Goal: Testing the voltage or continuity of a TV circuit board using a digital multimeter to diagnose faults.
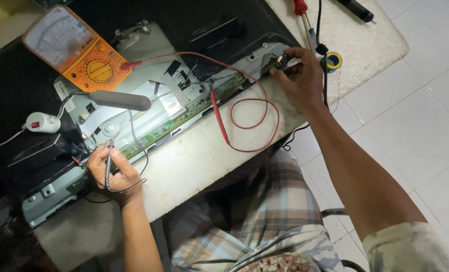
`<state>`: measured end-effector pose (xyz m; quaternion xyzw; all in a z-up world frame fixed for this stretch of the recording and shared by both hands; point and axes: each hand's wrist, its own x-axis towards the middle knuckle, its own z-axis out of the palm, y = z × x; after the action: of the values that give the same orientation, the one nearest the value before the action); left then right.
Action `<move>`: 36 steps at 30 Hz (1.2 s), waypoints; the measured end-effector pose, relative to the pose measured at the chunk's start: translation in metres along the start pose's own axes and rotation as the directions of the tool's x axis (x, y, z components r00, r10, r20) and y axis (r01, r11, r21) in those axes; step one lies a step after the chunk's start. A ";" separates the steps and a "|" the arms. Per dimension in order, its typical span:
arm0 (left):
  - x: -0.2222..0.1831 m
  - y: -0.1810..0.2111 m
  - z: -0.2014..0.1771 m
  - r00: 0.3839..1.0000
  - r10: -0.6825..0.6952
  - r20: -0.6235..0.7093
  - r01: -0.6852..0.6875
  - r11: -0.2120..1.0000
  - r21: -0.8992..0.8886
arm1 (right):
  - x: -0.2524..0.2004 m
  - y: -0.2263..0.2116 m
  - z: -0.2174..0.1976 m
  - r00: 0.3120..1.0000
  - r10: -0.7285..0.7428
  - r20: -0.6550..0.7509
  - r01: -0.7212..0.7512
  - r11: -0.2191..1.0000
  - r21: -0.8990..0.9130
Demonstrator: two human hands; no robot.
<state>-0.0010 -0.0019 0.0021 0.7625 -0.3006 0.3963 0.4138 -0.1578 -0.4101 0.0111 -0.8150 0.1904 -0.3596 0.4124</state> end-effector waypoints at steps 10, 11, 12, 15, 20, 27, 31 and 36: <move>-0.001 -0.001 0.000 1.000 -0.016 0.001 0.016 1.000 -0.009 | 0.001 -0.011 0.000 1.000 -0.019 0.007 0.019 1.000 0.004; -0.001 -0.001 0.000 1.000 -0.019 0.001 0.019 1.000 -0.011 | 0.001 -0.010 0.001 1.000 -0.017 -0.002 0.017 1.000 0.010; 0.000 0.000 -0.001 1.000 -0.023 0.002 0.023 1.000 -0.014 | 0.001 -0.009 0.002 1.000 -0.014 -0.010 0.014 1.000 0.016; 0.000 -0.001 0.000 1.000 -0.006 -0.010 0.006 1.000 -0.002 | 0.002 -0.007 0.002 1.000 -0.004 0.001 0.004 1.000 0.020; -0.002 -0.001 -0.001 1.000 -0.018 -0.003 0.018 1.000 -0.005 | 0.001 -0.006 0.001 0.999 -0.046 0.007 0.046 0.999 0.014; 0.000 -0.001 0.000 1.000 -0.002 -0.006 0.002 1.000 -0.017 | 0.001 -0.003 0.001 0.997 -0.076 0.009 0.076 0.997 0.007; -0.002 -0.001 -0.001 1.000 -0.010 -0.001 0.011 1.000 0.003 | 0.001 0.000 0.003 1.000 -0.020 -0.007 0.020 1.000 0.015; -0.001 -0.003 0.001 1.000 0.005 -0.014 -0.005 1.000 -0.028 | 0.001 -0.007 0.002 1.000 -0.024 -0.001 0.024 0.999 0.038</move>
<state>0.0012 -0.0013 -0.0008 0.7529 -0.3052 0.3985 0.4257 -0.1558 -0.4057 0.0166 -0.8093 0.1740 -0.3682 0.4233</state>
